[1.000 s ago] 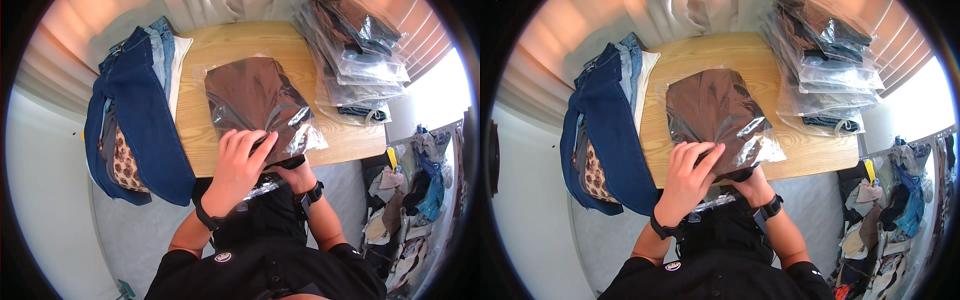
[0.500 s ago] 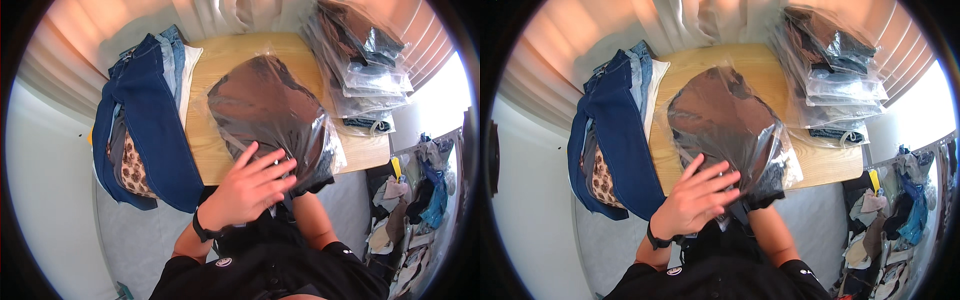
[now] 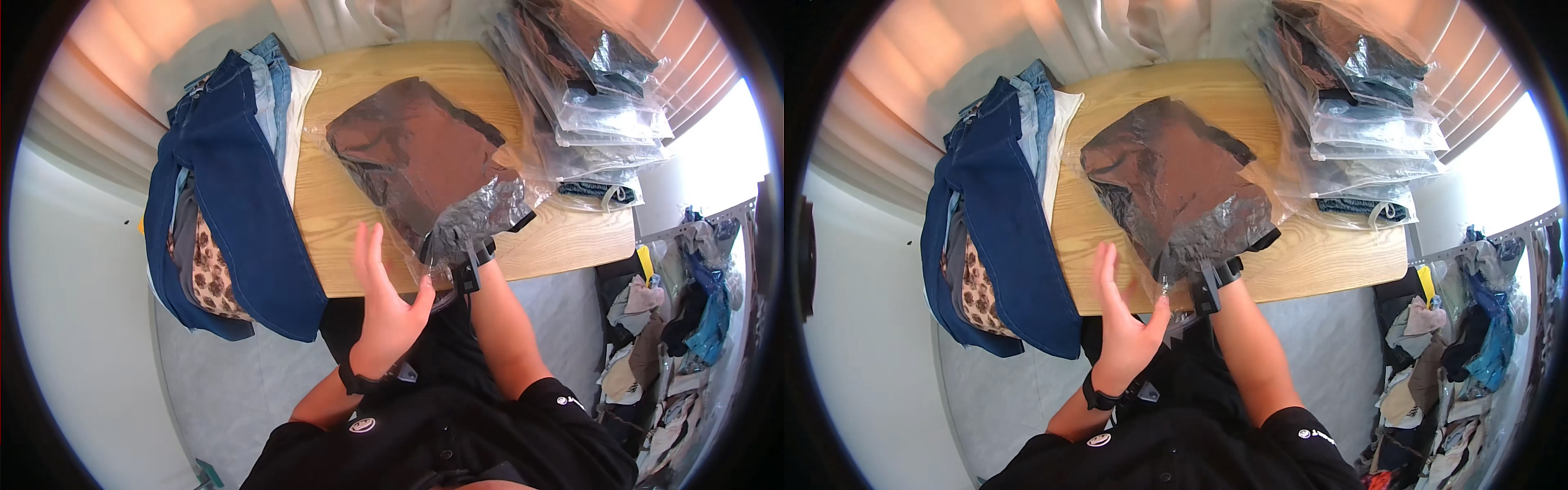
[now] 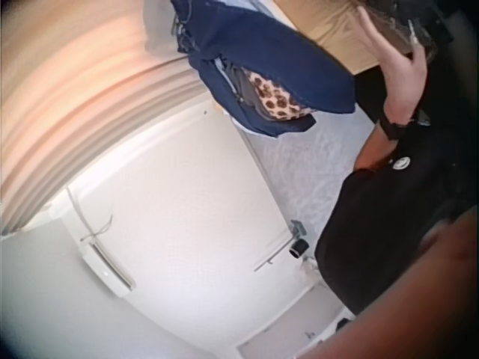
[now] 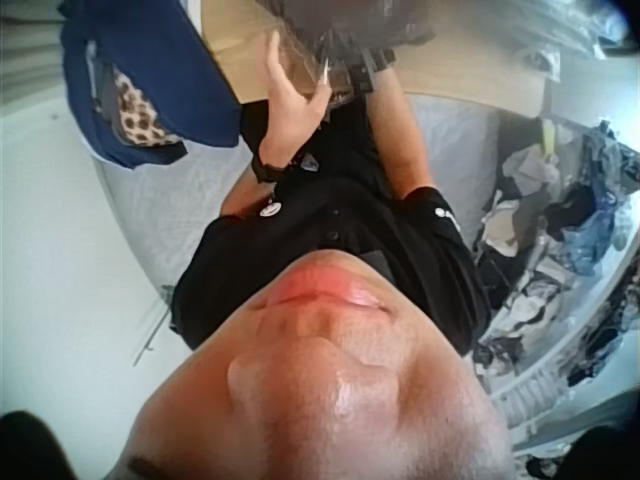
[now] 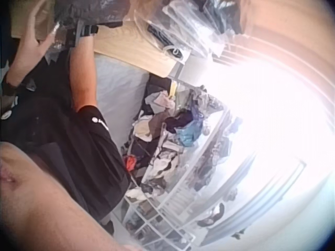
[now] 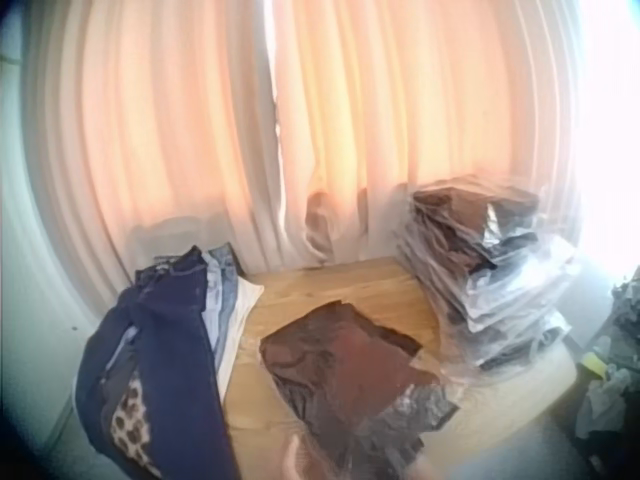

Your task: Fold black pants and pack them into plastic bags on a wooden table.

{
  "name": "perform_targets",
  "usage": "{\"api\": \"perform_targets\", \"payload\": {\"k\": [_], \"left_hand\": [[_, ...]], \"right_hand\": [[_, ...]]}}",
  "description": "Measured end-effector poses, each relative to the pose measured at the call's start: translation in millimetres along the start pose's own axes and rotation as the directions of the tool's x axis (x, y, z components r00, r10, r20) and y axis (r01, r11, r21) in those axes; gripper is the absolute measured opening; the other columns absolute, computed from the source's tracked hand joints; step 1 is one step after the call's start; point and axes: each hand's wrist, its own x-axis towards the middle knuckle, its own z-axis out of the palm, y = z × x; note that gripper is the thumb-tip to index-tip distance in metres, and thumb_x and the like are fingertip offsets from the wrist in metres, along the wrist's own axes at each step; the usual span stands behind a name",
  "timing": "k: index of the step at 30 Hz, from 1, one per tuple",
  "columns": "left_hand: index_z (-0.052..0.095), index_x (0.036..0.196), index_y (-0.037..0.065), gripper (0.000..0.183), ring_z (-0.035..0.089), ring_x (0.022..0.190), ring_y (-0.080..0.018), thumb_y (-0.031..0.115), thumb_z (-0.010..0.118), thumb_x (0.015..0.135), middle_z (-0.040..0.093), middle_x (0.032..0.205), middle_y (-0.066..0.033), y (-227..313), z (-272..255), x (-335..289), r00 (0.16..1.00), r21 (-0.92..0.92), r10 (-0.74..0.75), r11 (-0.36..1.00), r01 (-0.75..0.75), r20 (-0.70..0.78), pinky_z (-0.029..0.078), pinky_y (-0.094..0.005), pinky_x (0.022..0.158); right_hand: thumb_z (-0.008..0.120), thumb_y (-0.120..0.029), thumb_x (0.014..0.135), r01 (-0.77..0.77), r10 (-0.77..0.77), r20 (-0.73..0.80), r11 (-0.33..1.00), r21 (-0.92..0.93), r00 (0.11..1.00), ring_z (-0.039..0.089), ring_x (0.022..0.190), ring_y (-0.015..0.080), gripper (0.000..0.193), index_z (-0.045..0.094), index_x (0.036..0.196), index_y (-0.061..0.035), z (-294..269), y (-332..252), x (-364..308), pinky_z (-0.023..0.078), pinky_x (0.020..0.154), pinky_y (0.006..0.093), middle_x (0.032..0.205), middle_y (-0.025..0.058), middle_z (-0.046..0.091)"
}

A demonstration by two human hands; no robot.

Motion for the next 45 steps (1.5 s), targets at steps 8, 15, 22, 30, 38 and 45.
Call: {"api": "perform_targets", "payload": {"k": [8, 15, 22, 30, 38, 45], "left_hand": [[-0.005, 0.145, 0.007, 0.076, 0.060, 0.082, -0.0164, -0.005, 0.042, 0.087, 0.058, 0.098, -0.0131, -11.8, 2.4, -5.9, 0.858, -0.441, -0.400, 0.739, 0.509, 0.321, 0.049, -0.0270, 0.075], [-0.008, 0.147, 0.011, 0.078, 0.049, 0.062, -0.0094, -0.004, 0.041, 0.088, 0.050, 0.073, -0.0035, -10.0, -12.7, -11.4, 0.875, -0.452, -0.329, 0.759, 0.468, 0.354, 0.045, -0.0229, 0.062], [-0.004, 0.148, 0.012, 0.075, 0.047, 0.062, -0.0074, -0.003, 0.041, 0.089, 0.051, 0.074, -0.0024, -19.9, -11.5, -10.4, 0.917, -0.500, -0.284, 0.772, 0.392, 0.280, 0.043, -0.0213, 0.060], [0.004, 0.148, 0.009, 0.068, 0.045, 0.061, -0.0067, 0.000, 0.042, 0.092, 0.050, 0.072, -0.0005, -30.3, -13.4, -10.3, 0.867, -0.534, -0.383, 0.684, 0.498, 0.318, 0.042, -0.0205, 0.059], [0.009, 0.147, 0.008, 0.068, 0.051, 0.064, -0.0081, 0.003, 0.048, 0.091, 0.057, 0.076, -0.0045, -49.7, -7.0, -8.1, 0.894, -0.633, -0.400, 0.644, 0.430, 0.200, 0.046, -0.0219, 0.064], [0.007, 0.148, 0.012, 0.073, 0.055, 0.067, -0.0108, 0.004, 0.052, 0.091, 0.060, 0.086, -0.0073, -53.7, -14.4, -30.7, 0.908, -0.572, -0.354, 0.706, 0.417, 0.225, 0.047, -0.0223, 0.064]], "right_hand": [[0.039, -0.033, 0.097, -0.017, 0.012, 0.067, 0.997, 0.075, 0.998, 0.046, 0.121, 0.0257, 0.047, 0.036, 0.138, -0.0100, 13.7, 8.1, 17.1, 0.038, 0.102, 0.0403, 0.139, 0.0107, 0.041], [0.038, -0.034, 0.097, -0.031, 0.010, 0.134, 0.987, 0.157, 0.991, 0.045, 0.123, 0.0254, 0.048, 0.034, 0.139, -0.0108, 28.7, 12.4, 28.9, 0.037, 0.103, 0.0406, 0.141, 0.0102, 0.039], [0.038, -0.034, 0.097, -0.053, 0.013, 0.170, 0.972, 0.230, 0.985, 0.043, 0.124, 0.0251, 0.049, 0.032, 0.140, -0.0116, 33.8, 18.3, 30.9, 0.035, 0.104, 0.0409, 0.142, 0.0098, 0.038], [0.037, -0.035, 0.097, -0.045, -0.008, 0.165, 0.948, 0.315, 0.986, 0.042, 0.126, 0.0248, 0.050, 0.031, 0.142, -0.0125, 39.3, 12.0, 61.1, 0.033, 0.106, 0.0413, 0.144, 0.0092, 0.036], [0.036, -0.036, 0.098, 0.009, -0.047, 0.081, 0.910, 0.415, 0.996, 0.040, 0.127, 0.0245, 0.051, 0.029, 0.143, -0.0133, 15.0, 2.1, 53.1, 0.031, 0.107, 0.0417, 0.145, 0.0087, 0.034], [0.040, -0.065, 0.084, 0.052, -0.123, 0.147, 0.908, 0.415, 0.981, 0.026, 0.137, 0.0249, 0.080, 0.023, 0.146, -0.0174, -13.0, 9.7, -41.5, 0.018, 0.111, 0.0531, 0.148, 0.0076, 0.030]]}}
